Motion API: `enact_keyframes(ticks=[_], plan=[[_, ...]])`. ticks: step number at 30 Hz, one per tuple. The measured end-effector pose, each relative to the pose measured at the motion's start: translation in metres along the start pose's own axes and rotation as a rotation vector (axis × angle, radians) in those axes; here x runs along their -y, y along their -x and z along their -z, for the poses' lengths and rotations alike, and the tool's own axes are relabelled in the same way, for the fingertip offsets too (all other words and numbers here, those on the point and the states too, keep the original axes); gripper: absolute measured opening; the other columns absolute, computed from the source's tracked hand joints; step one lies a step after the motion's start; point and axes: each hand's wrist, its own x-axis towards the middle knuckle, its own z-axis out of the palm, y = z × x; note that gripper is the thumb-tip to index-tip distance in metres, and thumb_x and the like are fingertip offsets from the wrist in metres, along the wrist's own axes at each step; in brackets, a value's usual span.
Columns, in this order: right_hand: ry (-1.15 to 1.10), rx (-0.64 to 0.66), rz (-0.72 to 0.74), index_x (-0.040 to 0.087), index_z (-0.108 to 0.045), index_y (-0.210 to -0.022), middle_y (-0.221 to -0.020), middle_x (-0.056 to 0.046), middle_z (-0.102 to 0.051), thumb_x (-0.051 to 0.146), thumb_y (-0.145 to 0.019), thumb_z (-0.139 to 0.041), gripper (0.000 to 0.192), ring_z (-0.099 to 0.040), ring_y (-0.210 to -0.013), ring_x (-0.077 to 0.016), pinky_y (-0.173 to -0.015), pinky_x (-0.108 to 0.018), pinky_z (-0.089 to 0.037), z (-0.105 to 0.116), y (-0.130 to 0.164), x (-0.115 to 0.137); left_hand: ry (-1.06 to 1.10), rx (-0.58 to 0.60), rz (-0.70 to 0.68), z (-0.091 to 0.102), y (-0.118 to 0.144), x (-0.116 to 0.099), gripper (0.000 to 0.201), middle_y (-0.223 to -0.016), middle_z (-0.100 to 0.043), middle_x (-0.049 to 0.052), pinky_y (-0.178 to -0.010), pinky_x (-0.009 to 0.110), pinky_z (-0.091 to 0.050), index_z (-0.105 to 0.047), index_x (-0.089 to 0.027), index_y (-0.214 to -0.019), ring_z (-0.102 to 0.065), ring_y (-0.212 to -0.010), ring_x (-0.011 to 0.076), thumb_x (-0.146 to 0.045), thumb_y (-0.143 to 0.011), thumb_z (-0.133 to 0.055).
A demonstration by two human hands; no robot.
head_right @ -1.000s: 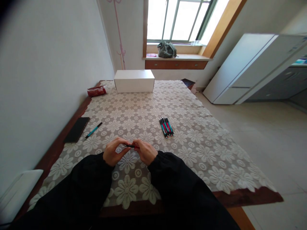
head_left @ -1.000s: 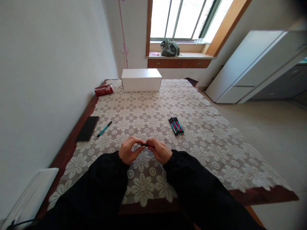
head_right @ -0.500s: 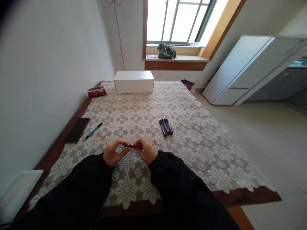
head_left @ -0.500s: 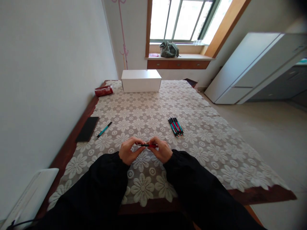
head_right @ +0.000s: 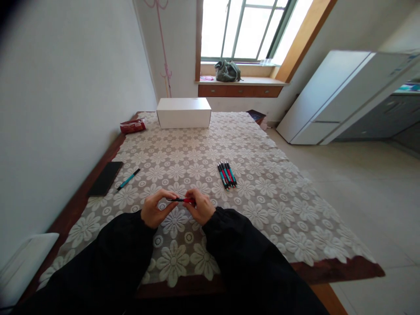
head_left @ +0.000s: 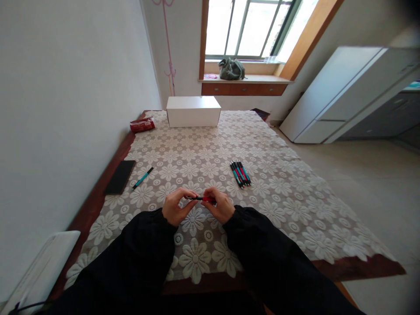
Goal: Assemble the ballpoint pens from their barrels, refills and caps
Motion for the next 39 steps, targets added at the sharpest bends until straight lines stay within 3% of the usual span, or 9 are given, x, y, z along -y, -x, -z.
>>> enact_keyframes(ticks=[10, 15, 20, 24, 28, 30, 36, 39], plan=[[-0.031, 0.098, 0.06, 0.021, -0.067, -0.094, -0.078, -0.002, -0.068, 0.03, -0.096, -0.056, 0.014, -0.062, -0.071, -0.0155, -0.068, -0.027, -0.046, 0.002, -0.002, 0.007, 0.075, 0.005, 0.068, -0.001, 0.003, 0.001, 0.017, -0.097, -0.077, 0.005, -0.079, 0.033, -0.059, -0.066, -0.021, -0.104, -0.074, -0.086, 0.019, -0.02, -0.088, -0.072], [-0.187, 0.127, -0.038, 0.02, -0.067, -0.094, -0.07, 0.002, -0.061, 0.038, -0.098, -0.055, 0.022, -0.053, -0.062, -0.0123, -0.06, -0.026, -0.04, -0.002, -0.001, 0.008, 0.218, -0.012, 0.108, -0.002, 0.004, -0.001, 0.036, -0.101, -0.077, 0.007, -0.081, 0.033, -0.058, -0.055, -0.021, -0.12, -0.075, -0.09, 0.0199, -0.021, -0.088, -0.073], [-0.351, 0.165, -0.091, 0.02, -0.063, -0.101, -0.074, 0.002, -0.061, 0.047, -0.097, -0.057, 0.028, -0.053, -0.065, -0.0123, -0.063, -0.026, -0.041, -0.01, 0.003, 0.004, 0.214, 0.01, 0.095, -0.002, 0.005, -0.002, 0.037, -0.097, -0.078, 0.006, -0.085, 0.035, -0.058, -0.056, -0.022, -0.118, -0.075, -0.089, 0.02, -0.028, -0.088, -0.075], [-0.454, 0.179, -0.125, 0.02, -0.06, -0.1, -0.076, 0.001, -0.062, 0.052, -0.095, -0.061, 0.032, -0.056, -0.069, -0.0132, -0.065, -0.028, -0.043, -0.014, 0.004, 0.005, 0.132, -0.072, 0.1, -0.003, 0.005, 0.002, 0.044, -0.098, -0.075, 0.004, -0.083, 0.034, -0.057, -0.054, -0.023, -0.119, -0.072, -0.086, 0.0185, -0.031, -0.084, -0.08], [-0.492, 0.194, -0.16, 0.02, -0.06, -0.096, -0.076, 0.001, -0.062, 0.056, -0.091, -0.065, 0.037, -0.056, -0.068, -0.0131, -0.063, -0.027, -0.043, -0.013, 0.003, 0.006, 0.095, -0.118, 0.091, -0.004, 0.006, 0.004, 0.033, -0.091, -0.071, 0.002, -0.078, 0.031, -0.057, -0.057, -0.022, -0.105, -0.07, -0.081, 0.0164, -0.028, -0.082, -0.08], [-0.513, 0.202, -0.165, 0.02, -0.06, -0.096, -0.075, 0.001, -0.062, 0.057, -0.092, -0.064, 0.038, -0.054, -0.066, -0.0125, -0.062, -0.027, -0.043, -0.012, 0.003, 0.007, 0.137, -0.095, 0.084, -0.005, 0.007, 0.002, 0.032, -0.092, -0.072, 0.002, -0.079, 0.032, -0.057, -0.055, -0.022, -0.109, -0.071, -0.082, 0.0168, -0.025, -0.086, -0.076], [-0.544, 0.183, -0.186, 0.02, -0.059, -0.096, -0.071, 0.002, -0.061, 0.061, -0.091, -0.063, 0.041, -0.053, -0.061, -0.0117, -0.057, -0.026, -0.042, -0.013, 0.001, 0.008, 0.225, -0.013, 0.091, -0.005, 0.007, -0.003, 0.051, -0.115, -0.071, 0.011, -0.088, 0.037, -0.055, -0.046, -0.023, -0.13, -0.069, -0.099, 0.0208, -0.024, -0.086, -0.074], [-0.537, 0.168, -0.197, 0.02, -0.059, -0.094, -0.071, 0.002, -0.062, 0.061, -0.09, -0.064, 0.042, -0.054, -0.062, -0.0119, -0.058, -0.026, -0.042, -0.014, 0.001, 0.009, 0.239, -0.065, 0.124, -0.006, 0.007, 0.0, 0.058, -0.108, -0.069, 0.008, -0.083, 0.034, -0.055, -0.049, -0.023, -0.126, -0.068, -0.096, 0.0203, -0.029, -0.079, -0.082]])
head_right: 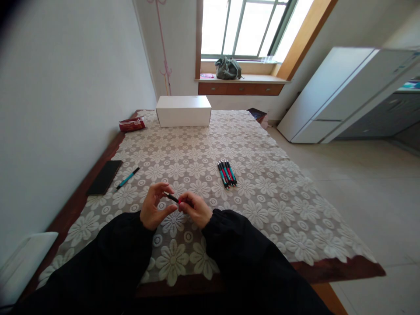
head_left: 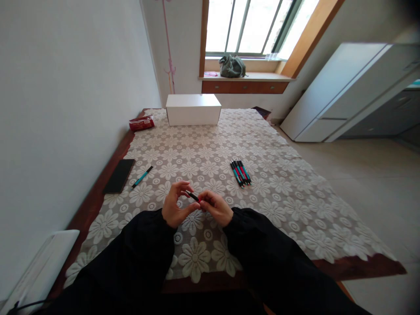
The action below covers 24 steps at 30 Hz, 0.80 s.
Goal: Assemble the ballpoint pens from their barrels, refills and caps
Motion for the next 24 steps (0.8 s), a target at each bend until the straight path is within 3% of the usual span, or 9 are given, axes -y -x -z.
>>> enact_keyframes(ticks=[5, 12, 16, 19, 22, 24], plan=[[-0.015, 0.01, -0.009, 0.02, -0.059, -0.094, -0.072, 0.001, -0.063, 0.064, -0.088, -0.065, 0.045, -0.055, -0.063, -0.0122, -0.06, -0.027, -0.045, 0.0, 0.0, -0.001, 0.003, -0.007, 0.054, -0.001, 0.0, -0.001, 0.04, -0.096, -0.072, 0.004, -0.083, 0.034, -0.055, -0.051, -0.023, -0.119, -0.069, -0.082, 0.0167, -0.029, -0.087, -0.075], [-0.038, 0.017, 0.033, 0.021, -0.058, -0.096, -0.073, 0.002, -0.062, 0.06, -0.092, -0.063, 0.04, -0.056, -0.064, -0.0119, -0.06, -0.027, -0.047, 0.001, -0.001, -0.002, 0.047, 0.088, 0.025, 0.002, -0.003, -0.009, 0.035, -0.111, -0.071, 0.012, -0.089, 0.037, -0.056, -0.057, -0.02, -0.118, -0.069, -0.103, 0.0237, -0.03, -0.088, -0.073], [-0.029, 0.016, 0.025, 0.02, -0.058, -0.095, -0.073, 0.001, -0.062, 0.06, -0.091, -0.064, 0.041, -0.057, -0.064, -0.0122, -0.062, -0.028, -0.048, 0.0, 0.0, -0.001, -0.031, 0.0, 0.025, 0.005, -0.005, -0.001, 0.031, -0.095, -0.066, 0.006, -0.08, 0.032, -0.056, -0.064, -0.02, -0.099, -0.066, -0.09, 0.0201, -0.036, -0.08, -0.081], [-0.022, 0.007, 0.009, 0.02, -0.058, -0.094, -0.072, 0.001, -0.062, 0.063, -0.09, -0.064, 0.043, -0.057, -0.064, -0.0123, -0.062, -0.028, -0.048, 0.0, -0.001, -0.001, -0.092, 0.004, 0.022, 0.007, -0.007, 0.001, 0.023, -0.086, -0.065, 0.004, -0.076, 0.032, -0.055, -0.066, -0.019, -0.09, -0.064, -0.08, 0.0178, -0.036, -0.082, -0.079], [-0.029, 0.0, 0.012, 0.02, -0.059, -0.094, -0.072, 0.001, -0.063, 0.063, -0.089, -0.065, 0.044, -0.056, -0.063, -0.0121, -0.06, -0.028, -0.047, 0.0, -0.001, -0.001, -0.119, 0.045, 0.004, 0.007, -0.008, -0.003, 0.013, -0.094, -0.068, 0.007, -0.078, 0.033, -0.055, -0.07, -0.02, -0.095, -0.065, -0.085, 0.0189, -0.031, -0.09, -0.07], [-0.032, 0.0, 0.017, 0.021, -0.059, -0.094, -0.072, 0.001, -0.063, 0.064, -0.089, -0.065, 0.044, -0.056, -0.063, -0.012, -0.061, -0.028, -0.047, 0.0, -0.001, -0.001, -0.108, 0.074, -0.006, 0.007, -0.008, -0.006, 0.017, -0.103, -0.069, 0.009, -0.082, 0.034, -0.055, -0.071, -0.021, -0.105, -0.066, -0.093, 0.0209, -0.029, -0.091, -0.066]])
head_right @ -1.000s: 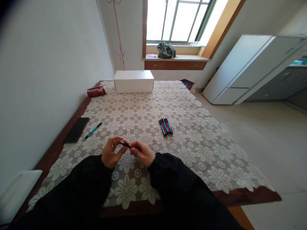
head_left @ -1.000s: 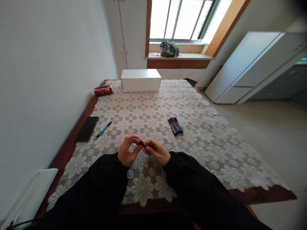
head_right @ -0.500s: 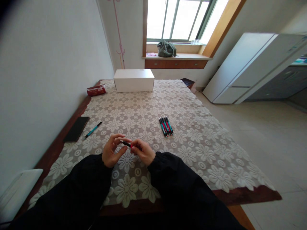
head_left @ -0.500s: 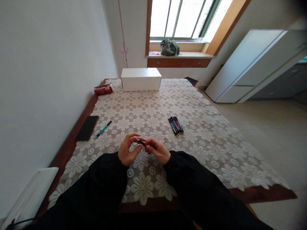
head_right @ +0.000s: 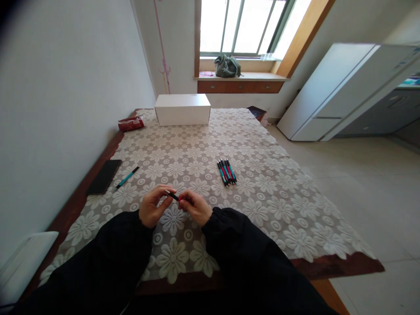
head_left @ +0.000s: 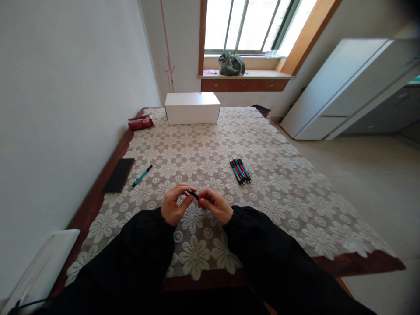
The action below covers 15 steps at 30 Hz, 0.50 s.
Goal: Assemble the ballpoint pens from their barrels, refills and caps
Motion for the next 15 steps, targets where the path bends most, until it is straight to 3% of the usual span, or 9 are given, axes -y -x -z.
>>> enact_keyframes(ticks=[3, 5, 10, 13, 15], plan=[[0.014, -0.009, 0.0, 0.021, -0.059, -0.094, -0.073, 0.001, -0.063, 0.063, -0.09, -0.063, 0.043, -0.056, -0.063, -0.0123, -0.061, -0.028, -0.048, 0.0003, 0.0003, 0.0008, 0.071, -0.015, 0.022, -0.0002, 0.0009, -0.0001, 0.034, -0.106, -0.068, 0.01, -0.081, 0.034, -0.056, -0.066, -0.021, -0.119, -0.066, -0.096, 0.0221, -0.033, -0.087, -0.071], [0.04, -0.015, 0.003, 0.021, -0.059, -0.094, -0.073, 0.001, -0.063, 0.062, -0.091, -0.062, 0.041, -0.057, -0.064, -0.0127, -0.061, -0.028, -0.048, 0.0003, 0.0008, 0.0009, 0.097, -0.073, 0.051, -0.0005, 0.0014, 0.0029, 0.039, -0.097, -0.068, 0.007, -0.077, 0.032, -0.056, -0.065, -0.02, -0.114, -0.066, -0.087, 0.02, -0.038, -0.082, -0.077], [0.137, -0.042, 0.015, 0.021, -0.059, -0.095, -0.073, 0.001, -0.063, 0.056, -0.094, -0.061, 0.035, -0.055, -0.063, -0.0121, -0.061, -0.027, -0.045, 0.0005, 0.002, -0.0012, -0.048, -0.076, 0.079, -0.0004, 0.0008, 0.0034, 0.019, -0.079, -0.068, 0.003, -0.074, 0.032, -0.056, -0.067, -0.019, -0.089, -0.065, -0.075, 0.0177, -0.037, -0.086, -0.074], [0.132, -0.038, 0.018, 0.021, -0.059, -0.096, -0.074, 0.001, -0.063, 0.053, -0.094, -0.061, 0.032, -0.055, -0.063, -0.012, -0.061, -0.027, -0.045, 0.0015, 0.0019, -0.0026, -0.077, -0.02, 0.034, -0.0001, 0.0005, -0.0019, 0.015, -0.091, -0.072, 0.007, -0.079, 0.034, -0.056, -0.07, -0.02, -0.101, -0.068, -0.084, 0.0193, -0.031, -0.091, -0.065], [0.124, -0.037, 0.023, 0.021, -0.059, -0.096, -0.074, 0.001, -0.064, 0.051, -0.095, -0.061, 0.03, -0.055, -0.063, -0.012, -0.062, -0.027, -0.046, 0.002, 0.0017, -0.0025, -0.018, 0.009, 0.022, -0.0005, 0.0009, -0.0026, 0.027, -0.099, -0.072, 0.009, -0.08, 0.034, -0.057, -0.067, -0.02, -0.116, -0.069, -0.091, 0.0208, -0.03, -0.091, -0.065]])
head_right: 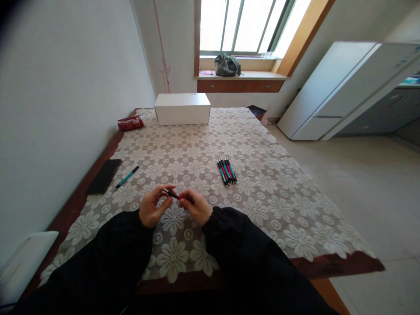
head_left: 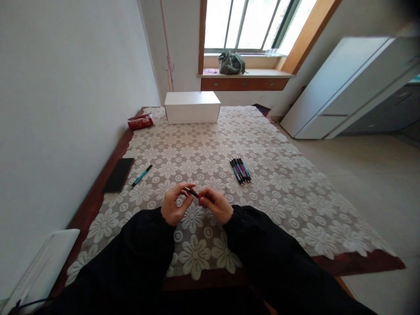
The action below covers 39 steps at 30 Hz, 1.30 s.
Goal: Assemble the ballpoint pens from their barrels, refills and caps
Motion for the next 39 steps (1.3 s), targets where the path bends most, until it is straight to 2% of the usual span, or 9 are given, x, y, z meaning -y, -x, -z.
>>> enact_keyframes(ticks=[2, 6, 10, 13, 17, 22, 32, 36, 39], plan=[[0.012, -0.006, 0.0, 0.02, -0.06, -0.095, -0.074, 0.001, -0.064, 0.049, -0.094, -0.061, 0.028, -0.055, -0.063, -0.0119, -0.062, -0.027, -0.046, 0.0, 0.0, 0.001, 0.052, -0.029, 0.021, -0.001, 0.001, 0.002, 0.036, -0.101, -0.071, 0.009, -0.078, 0.033, -0.058, -0.063, -0.019, -0.119, -0.069, -0.09, 0.0211, -0.032, -0.086, -0.071], [0.057, -0.012, -0.008, 0.021, -0.06, -0.094, -0.073, 0.001, -0.064, 0.048, -0.094, -0.061, 0.027, -0.055, -0.063, -0.012, -0.061, -0.027, -0.044, -0.001, 0.0, 0.002, -0.008, -0.106, 0.078, -0.002, 0.001, 0.007, 0.025, -0.085, -0.068, 0.004, -0.069, 0.029, -0.056, -0.065, -0.019, -0.094, -0.065, -0.071, 0.016, -0.036, -0.081, -0.078], [0.08, -0.017, 0.002, 0.021, -0.059, -0.094, -0.073, 0.002, -0.063, 0.047, -0.095, -0.059, 0.025, -0.054, -0.063, -0.0125, -0.061, -0.027, -0.044, 0.0, 0.0, 0.0, -0.042, -0.037, 0.009, -0.002, -0.001, 0.002, 0.011, -0.088, -0.071, 0.005, -0.074, 0.031, -0.058, -0.07, -0.02, -0.094, -0.068, -0.078, 0.018, -0.03, -0.087, -0.071], [0.138, -0.033, 0.024, 0.021, -0.059, -0.094, -0.072, 0.002, -0.063, 0.039, -0.095, -0.058, 0.018, -0.054, -0.062, -0.0124, -0.061, -0.026, -0.043, 0.001, 0.0, 0.0, -0.042, -0.012, -0.015, -0.001, -0.002, 0.002, 0.011, -0.091, -0.073, 0.006, -0.075, 0.031, -0.058, -0.071, -0.02, -0.097, -0.07, -0.083, 0.0192, -0.026, -0.088, -0.07], [0.296, -0.059, 0.08, 0.021, -0.061, -0.095, -0.073, 0.002, -0.065, 0.027, -0.094, -0.057, 0.007, -0.057, -0.063, -0.0128, -0.062, -0.026, -0.043, 0.004, 0.001, 0.005, -0.083, -0.015, -0.001, 0.003, -0.002, 0.006, 0.014, -0.089, -0.074, 0.006, -0.073, 0.032, -0.058, -0.071, -0.02, -0.097, -0.07, -0.078, 0.019, -0.027, -0.085, -0.073], [0.439, -0.056, 0.164, 0.022, -0.063, -0.096, -0.079, -0.001, -0.068, 0.024, -0.095, -0.056, 0.007, -0.062, -0.072, -0.0153, -0.07, -0.028, -0.047, 0.008, 0.001, 0.008, -0.203, 0.007, 0.018, 0.006, -0.002, 0.007, 0.013, -0.079, -0.073, 0.003, -0.066, 0.029, -0.054, -0.071, -0.02, -0.087, -0.067, -0.069, 0.0173, -0.032, -0.085, -0.074], [0.651, 0.01, 0.352, 0.022, -0.062, -0.098, -0.09, -0.005, -0.069, 0.028, -0.102, -0.049, 0.014, -0.065, -0.084, -0.0181, -0.079, -0.03, -0.052, 0.011, -0.001, -0.001, -0.522, 0.167, -0.042, 0.006, -0.003, 0.015, 0.059, -0.045, -0.046, -0.001, -0.053, 0.027, -0.033, -0.05, -0.019, -0.048, -0.044, -0.05, 0.012, -0.046, -0.1, -0.048], [0.723, 0.035, 0.395, 0.022, -0.061, -0.097, -0.088, -0.005, -0.069, 0.026, -0.102, -0.049, 0.014, -0.066, -0.084, -0.0189, -0.079, -0.031, -0.053, 0.012, -0.001, 0.0, -0.527, 0.225, 0.012, 0.007, -0.002, 0.019, 0.061, -0.048, -0.055, 0.001, -0.058, 0.027, -0.037, -0.061, -0.02, -0.052, -0.052, -0.055, 0.0136, -0.047, -0.103, -0.043], [0.737, 0.023, 0.369, 0.022, -0.062, -0.098, -0.09, -0.006, -0.07, 0.024, -0.101, -0.05, 0.012, -0.067, -0.084, -0.0187, -0.079, -0.03, -0.053, 0.013, -0.001, 0.0, -0.519, 0.192, 0.027, 0.007, -0.002, 0.02, 0.048, -0.059, -0.063, 0.002, -0.062, 0.027, -0.041, -0.073, -0.021, -0.073, -0.059, -0.062, 0.0156, -0.045, -0.103, -0.045]])
